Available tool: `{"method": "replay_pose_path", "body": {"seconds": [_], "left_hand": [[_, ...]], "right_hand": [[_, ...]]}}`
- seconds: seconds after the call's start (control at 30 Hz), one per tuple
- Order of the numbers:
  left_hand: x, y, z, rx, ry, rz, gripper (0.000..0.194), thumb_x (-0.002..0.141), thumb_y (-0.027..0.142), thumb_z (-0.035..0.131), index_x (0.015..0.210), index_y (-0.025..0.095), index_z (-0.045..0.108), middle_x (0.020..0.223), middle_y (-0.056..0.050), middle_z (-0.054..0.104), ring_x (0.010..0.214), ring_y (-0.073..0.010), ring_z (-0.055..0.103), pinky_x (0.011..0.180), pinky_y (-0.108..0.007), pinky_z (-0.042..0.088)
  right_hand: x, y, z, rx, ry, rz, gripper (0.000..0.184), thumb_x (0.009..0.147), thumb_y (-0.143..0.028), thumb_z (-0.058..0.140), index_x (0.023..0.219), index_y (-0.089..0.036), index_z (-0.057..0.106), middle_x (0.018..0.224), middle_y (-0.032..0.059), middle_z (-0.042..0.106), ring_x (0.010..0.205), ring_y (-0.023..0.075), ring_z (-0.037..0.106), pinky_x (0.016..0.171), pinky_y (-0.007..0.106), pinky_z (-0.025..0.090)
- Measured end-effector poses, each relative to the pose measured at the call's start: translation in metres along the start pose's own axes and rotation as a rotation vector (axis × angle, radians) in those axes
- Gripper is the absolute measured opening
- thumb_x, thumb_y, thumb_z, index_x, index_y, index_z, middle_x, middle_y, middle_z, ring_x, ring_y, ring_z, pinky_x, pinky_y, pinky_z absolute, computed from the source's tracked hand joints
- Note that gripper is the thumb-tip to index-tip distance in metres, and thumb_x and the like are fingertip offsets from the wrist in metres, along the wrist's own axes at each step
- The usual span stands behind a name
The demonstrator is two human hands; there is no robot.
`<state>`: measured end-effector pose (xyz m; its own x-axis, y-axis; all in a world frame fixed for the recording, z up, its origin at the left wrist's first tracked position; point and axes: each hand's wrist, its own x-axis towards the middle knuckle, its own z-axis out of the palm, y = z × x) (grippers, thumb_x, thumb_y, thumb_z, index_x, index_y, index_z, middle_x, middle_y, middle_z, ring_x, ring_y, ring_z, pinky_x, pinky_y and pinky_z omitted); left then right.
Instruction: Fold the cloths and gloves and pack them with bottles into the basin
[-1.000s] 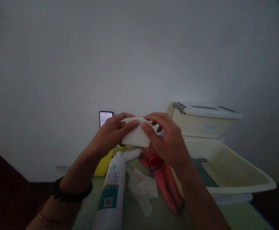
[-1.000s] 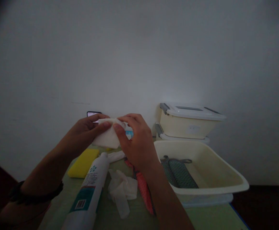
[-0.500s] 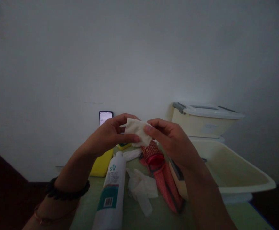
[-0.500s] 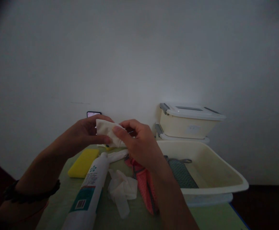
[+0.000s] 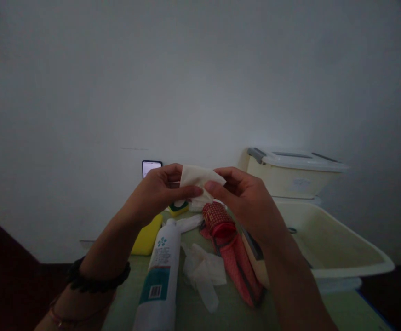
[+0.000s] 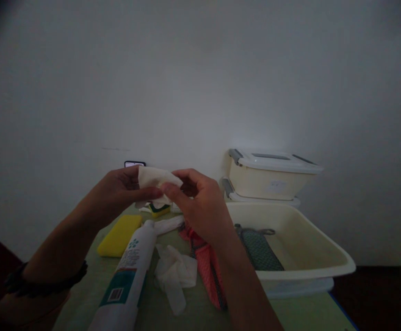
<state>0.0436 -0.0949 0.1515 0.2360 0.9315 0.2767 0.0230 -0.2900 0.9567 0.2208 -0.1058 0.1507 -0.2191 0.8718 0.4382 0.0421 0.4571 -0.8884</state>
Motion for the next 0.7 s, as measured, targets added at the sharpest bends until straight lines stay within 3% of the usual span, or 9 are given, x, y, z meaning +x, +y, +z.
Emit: {"method": "replay_pose_path", "body": {"seconds": [0.2, 0.7], "left_hand": [[-0.001, -0.004, 0.002, 0.019, -0.014, 0.022, 0.029, 0.066, 0.024, 0.079, 0.090, 0.018, 0.065, 0.080, 0.001, 0.075, 0.070, -0.0150, 0.070, 0.061, -0.022, 0.056], [-0.002, -0.002, 0.013, -0.039, -0.059, 0.096, 0.030, 0.063, 0.015, 0.080, 0.085, 0.017, 0.059, 0.071, 0.006, 0.065, 0.064, -0.0082, 0.065, 0.058, -0.014, 0.053]], "right_hand": [[0.001, 0.001, -0.002, 0.087, 0.000, 0.033, 0.013, 0.075, -0.027, 0.070, 0.084, -0.018, 0.066, 0.075, -0.0027, 0.070, 0.061, 0.0065, 0.061, 0.056, 0.017, 0.049], [-0.001, -0.005, -0.007, 0.123, 0.042, 0.079, 0.019, 0.064, -0.024, 0.079, 0.080, -0.018, 0.070, 0.072, -0.0012, 0.074, 0.062, 0.0098, 0.066, 0.057, 0.019, 0.053]]}}
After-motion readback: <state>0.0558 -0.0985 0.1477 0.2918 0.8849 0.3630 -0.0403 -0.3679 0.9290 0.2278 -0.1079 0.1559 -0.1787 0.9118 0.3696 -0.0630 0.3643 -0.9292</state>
